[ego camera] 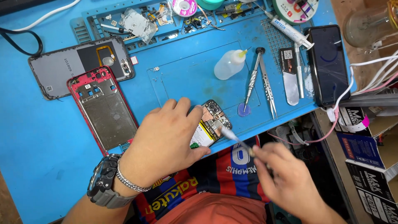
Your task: A technician uses tweezers and liquid flux to inspect and repair a mobile phone circuit board at a workbench.
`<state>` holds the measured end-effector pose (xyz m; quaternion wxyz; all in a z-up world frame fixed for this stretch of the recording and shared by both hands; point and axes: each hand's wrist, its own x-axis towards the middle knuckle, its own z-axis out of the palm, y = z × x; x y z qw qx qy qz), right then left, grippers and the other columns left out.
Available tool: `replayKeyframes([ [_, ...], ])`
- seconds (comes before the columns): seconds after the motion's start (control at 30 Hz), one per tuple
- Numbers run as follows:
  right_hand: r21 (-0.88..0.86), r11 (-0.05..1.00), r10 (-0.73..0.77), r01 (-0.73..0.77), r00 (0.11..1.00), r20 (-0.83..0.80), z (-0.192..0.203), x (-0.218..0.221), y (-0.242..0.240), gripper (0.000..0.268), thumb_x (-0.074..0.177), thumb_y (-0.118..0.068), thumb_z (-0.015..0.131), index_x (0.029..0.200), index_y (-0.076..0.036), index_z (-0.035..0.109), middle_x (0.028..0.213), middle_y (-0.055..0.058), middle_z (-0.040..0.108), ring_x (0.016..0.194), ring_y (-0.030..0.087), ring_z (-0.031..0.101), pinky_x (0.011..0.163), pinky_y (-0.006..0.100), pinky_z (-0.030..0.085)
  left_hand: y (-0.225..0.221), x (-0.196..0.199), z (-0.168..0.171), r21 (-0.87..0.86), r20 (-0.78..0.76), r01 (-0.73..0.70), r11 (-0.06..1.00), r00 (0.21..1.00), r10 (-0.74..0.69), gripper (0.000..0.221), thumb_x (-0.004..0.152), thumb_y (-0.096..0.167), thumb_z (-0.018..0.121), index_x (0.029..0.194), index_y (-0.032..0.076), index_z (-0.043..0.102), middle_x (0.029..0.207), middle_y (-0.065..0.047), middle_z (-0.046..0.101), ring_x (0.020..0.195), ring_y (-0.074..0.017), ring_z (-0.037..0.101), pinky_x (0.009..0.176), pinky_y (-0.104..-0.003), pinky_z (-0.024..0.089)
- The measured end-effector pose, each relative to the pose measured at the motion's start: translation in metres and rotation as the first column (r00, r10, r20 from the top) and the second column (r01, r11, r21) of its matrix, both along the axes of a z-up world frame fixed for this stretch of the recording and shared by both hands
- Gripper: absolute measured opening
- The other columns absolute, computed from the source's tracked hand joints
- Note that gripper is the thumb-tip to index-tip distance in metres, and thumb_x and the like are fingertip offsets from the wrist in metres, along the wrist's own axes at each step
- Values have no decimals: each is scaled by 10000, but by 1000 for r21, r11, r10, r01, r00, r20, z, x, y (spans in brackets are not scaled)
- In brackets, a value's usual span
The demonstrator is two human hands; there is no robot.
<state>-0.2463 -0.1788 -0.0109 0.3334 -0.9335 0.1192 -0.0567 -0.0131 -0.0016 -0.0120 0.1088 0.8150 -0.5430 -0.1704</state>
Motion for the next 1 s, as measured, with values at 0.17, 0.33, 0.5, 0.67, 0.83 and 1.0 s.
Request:
replayKeyframes([
  [0.17, -23, 1000, -11, 12, 999, 33, -4, 1, 0, 234, 897, -36, 682, 1129, -17, 704, 1011, 89, 696, 877, 186, 726, 782, 265, 596, -1, -1, 1, 3, 14, 15, 1000, 1000, -15, 775, 702, 677, 880, 1183, 139, 599, 1009, -76, 577, 884, -323, 592, 610, -503, 559],
  [0.33, -123, 988, -92, 92, 996, 7, -11, 8, -7, 215, 899, -72, 709, 1110, -34, 723, 1042, 55, 694, 813, 160, 727, 650, 266, 583, -1, 0, 2, 7, 14, 8, 1000, 1000, -8, 771, 693, 673, 891, 1164, 140, 594, 1022, -82, 574, 903, -331, 588, 625, -513, 560],
  [0.5, -369, 917, -132, 153, 988, 83, -2, 5, -4, 235, 941, -76, 712, 1174, -56, 730, 1094, 46, 680, 861, 187, 705, 648, 321, 564, -1, 1, 0, 20, -14, 9, 1000, 1000, -9, 797, 708, 672, 884, 1224, 142, 590, 1030, -86, 572, 886, -328, 599, 626, -505, 567],
  [0.67, -302, 946, -108, 114, 993, 36, -9, 4, -7, 283, 920, -87, 714, 1202, -68, 731, 1082, 68, 683, 847, 188, 708, 694, 308, 572, -1, -1, -3, 2, 5, 8, 1000, 1000, -8, 760, 706, 673, 879, 1162, 129, 607, 1023, -89, 575, 885, -334, 592, 600, -503, 567],
  [0.83, -257, 963, -71, 84, 996, 59, -8, 14, -4, 225, 936, -53, 703, 1157, -22, 727, 1087, 74, 682, 853, 181, 713, 722, 289, 573, -2, -1, -4, -55, 45, -1, 999, 999, 4, 741, 671, 673, 887, 1104, 136, 616, 1007, -82, 574, 869, -327, 597, 600, -498, 562],
  [1.0, -411, 903, -110, 127, 992, 66, -16, 13, -8, 176, 950, -65, 722, 1125, -75, 739, 1123, 48, 695, 873, 211, 700, 621, 371, 534, 1, -2, -4, -61, 39, -4, 998, 999, 7, 737, 677, 652, 894, 1099, 118, 613, 1015, -89, 574, 864, -330, 595, 581, -493, 564],
])
